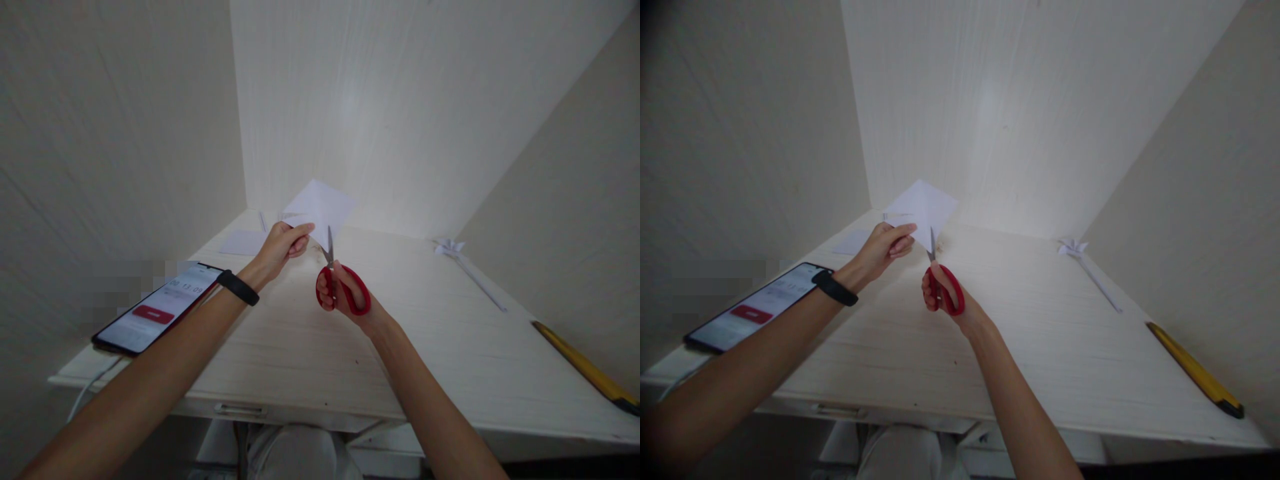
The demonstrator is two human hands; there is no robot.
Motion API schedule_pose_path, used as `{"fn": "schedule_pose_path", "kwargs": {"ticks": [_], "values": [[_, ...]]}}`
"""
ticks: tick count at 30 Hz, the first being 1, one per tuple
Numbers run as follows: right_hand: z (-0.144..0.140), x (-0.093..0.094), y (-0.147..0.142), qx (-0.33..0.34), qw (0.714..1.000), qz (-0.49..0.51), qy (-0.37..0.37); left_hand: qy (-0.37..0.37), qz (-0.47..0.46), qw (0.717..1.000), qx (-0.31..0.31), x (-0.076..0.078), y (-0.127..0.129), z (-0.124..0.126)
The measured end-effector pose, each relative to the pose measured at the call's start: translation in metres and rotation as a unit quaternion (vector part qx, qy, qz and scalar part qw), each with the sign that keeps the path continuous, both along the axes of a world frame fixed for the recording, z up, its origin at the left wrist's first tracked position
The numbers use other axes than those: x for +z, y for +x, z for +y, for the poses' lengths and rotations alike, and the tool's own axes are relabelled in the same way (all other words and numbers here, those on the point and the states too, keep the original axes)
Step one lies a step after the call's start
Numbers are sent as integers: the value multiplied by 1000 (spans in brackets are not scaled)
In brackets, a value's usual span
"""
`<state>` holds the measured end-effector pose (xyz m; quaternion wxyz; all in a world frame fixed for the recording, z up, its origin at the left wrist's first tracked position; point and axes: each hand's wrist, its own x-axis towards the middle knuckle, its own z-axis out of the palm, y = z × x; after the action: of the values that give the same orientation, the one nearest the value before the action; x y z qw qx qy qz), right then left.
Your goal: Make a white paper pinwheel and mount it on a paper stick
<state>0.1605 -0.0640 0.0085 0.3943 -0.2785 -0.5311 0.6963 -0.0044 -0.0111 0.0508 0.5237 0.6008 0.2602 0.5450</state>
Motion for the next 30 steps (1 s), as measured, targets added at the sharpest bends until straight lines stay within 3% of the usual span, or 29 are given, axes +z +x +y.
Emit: {"fn": "schedule_pose_path", "kwargs": {"ticks": [30], "values": [[3,-4,0,-7,1000,6,8,5,7,1000,6,0,0,0]]}}
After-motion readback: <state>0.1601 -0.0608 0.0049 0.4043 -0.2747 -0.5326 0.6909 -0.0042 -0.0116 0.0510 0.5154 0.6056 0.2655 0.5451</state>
